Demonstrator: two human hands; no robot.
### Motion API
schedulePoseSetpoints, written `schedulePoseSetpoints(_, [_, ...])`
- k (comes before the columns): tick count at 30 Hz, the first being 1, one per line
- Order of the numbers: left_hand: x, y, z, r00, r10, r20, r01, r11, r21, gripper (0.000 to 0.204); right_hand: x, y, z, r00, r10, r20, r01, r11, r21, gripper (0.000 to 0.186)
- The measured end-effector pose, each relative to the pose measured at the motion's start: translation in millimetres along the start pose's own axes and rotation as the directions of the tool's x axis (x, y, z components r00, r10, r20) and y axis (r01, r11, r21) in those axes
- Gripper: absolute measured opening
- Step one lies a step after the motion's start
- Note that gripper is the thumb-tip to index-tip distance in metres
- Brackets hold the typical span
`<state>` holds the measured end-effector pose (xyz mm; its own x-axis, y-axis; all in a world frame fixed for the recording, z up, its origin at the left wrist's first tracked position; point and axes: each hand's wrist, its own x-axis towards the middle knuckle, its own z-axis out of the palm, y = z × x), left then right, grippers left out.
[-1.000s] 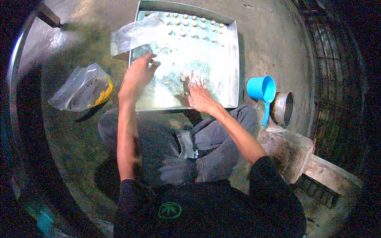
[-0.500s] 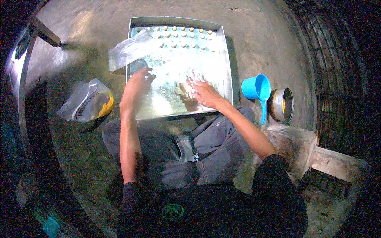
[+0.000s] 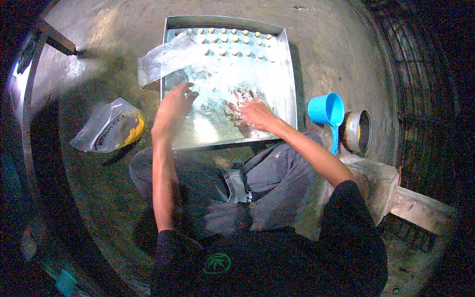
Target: The person shapes portions of dough into small balls by hand and arranges them in rows on a large metal tray.
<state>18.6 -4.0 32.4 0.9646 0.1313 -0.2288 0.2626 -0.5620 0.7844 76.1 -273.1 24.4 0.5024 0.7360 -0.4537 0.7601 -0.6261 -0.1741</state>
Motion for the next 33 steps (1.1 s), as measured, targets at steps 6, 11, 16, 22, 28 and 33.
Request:
schedulePoseSetpoints(6, [-5,16,-5,0.999,0.037,-0.026,-0.036,0.999,0.030,0.036,-12,28,25,0.976,0.143,-0.167,-0.076,0.932,0.355,0.063])
schedulePoseSetpoints(11, [-3,-1,-4,0.994,0.083,-0.075,-0.080,0.996,0.041,0.035,-5,2,33,0.943,0.287,-0.167,-0.214,0.910,0.355,0.069])
schedulePoseSetpoints(16, [7,-8,-5,0.994,0.009,-0.107,-0.007,1.000,0.020,0.035,3,-2,49,0.853,0.455,-0.254,-0.379,0.877,0.296,0.069])
schedulePoseSetpoints(22, [7,-28,-6,0.987,0.081,-0.138,-0.082,0.997,-0.003,0.034,-1,-17,35,0.852,0.470,-0.230,-0.388,0.862,0.324,0.064])
schedulePoseSetpoints(28, [7,-15,-4,0.990,0.065,-0.125,-0.068,0.998,-0.014,0.032,-15,-23,43,0.839,0.423,-0.342,-0.358,0.903,0.239,0.061])
schedulePoseSetpoints(33, [7,-16,-5,0.987,0.083,-0.141,-0.082,0.997,0.014,0.033,-22,-27,31,0.870,0.452,-0.198,-0.267,0.768,0.582,0.052])
